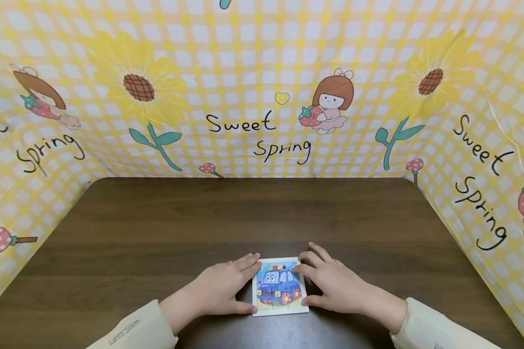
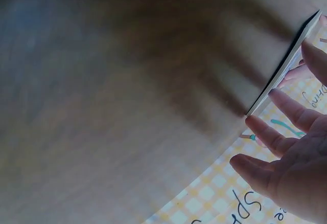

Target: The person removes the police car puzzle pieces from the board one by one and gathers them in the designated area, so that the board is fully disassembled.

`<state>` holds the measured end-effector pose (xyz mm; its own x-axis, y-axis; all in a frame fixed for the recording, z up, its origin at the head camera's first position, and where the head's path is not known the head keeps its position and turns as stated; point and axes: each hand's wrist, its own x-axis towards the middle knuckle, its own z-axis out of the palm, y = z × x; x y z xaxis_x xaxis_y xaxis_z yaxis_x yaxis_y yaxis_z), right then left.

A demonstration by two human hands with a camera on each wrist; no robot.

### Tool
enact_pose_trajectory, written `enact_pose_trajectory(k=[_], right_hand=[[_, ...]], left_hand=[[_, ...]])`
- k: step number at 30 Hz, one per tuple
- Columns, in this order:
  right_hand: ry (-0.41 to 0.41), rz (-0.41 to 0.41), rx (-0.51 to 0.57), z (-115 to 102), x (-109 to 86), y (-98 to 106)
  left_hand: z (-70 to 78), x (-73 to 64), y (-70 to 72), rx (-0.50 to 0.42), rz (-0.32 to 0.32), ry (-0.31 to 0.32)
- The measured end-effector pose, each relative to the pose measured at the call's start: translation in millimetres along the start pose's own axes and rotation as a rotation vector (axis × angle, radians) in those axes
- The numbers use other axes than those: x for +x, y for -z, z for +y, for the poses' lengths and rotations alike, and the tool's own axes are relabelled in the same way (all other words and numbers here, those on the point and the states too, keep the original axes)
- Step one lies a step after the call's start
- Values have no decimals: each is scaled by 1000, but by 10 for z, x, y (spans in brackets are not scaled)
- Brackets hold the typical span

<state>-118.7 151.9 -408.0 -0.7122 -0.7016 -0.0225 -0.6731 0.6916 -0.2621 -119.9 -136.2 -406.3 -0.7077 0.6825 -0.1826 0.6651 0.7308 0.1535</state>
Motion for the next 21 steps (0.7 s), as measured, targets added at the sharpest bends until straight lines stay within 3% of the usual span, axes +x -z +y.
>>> enact_pose_trajectory(k=[8,13,21], right_hand=[[-11,-48,-8,-71,-34,-4],[-2,-28,6,-70,-14,15],[-22,-29,179,-75,218,125]], left_hand=[[21,-88,-20,34,20,-20],[37,-129,-26,16,27,17],[83,-163,-67,4,86,92]])
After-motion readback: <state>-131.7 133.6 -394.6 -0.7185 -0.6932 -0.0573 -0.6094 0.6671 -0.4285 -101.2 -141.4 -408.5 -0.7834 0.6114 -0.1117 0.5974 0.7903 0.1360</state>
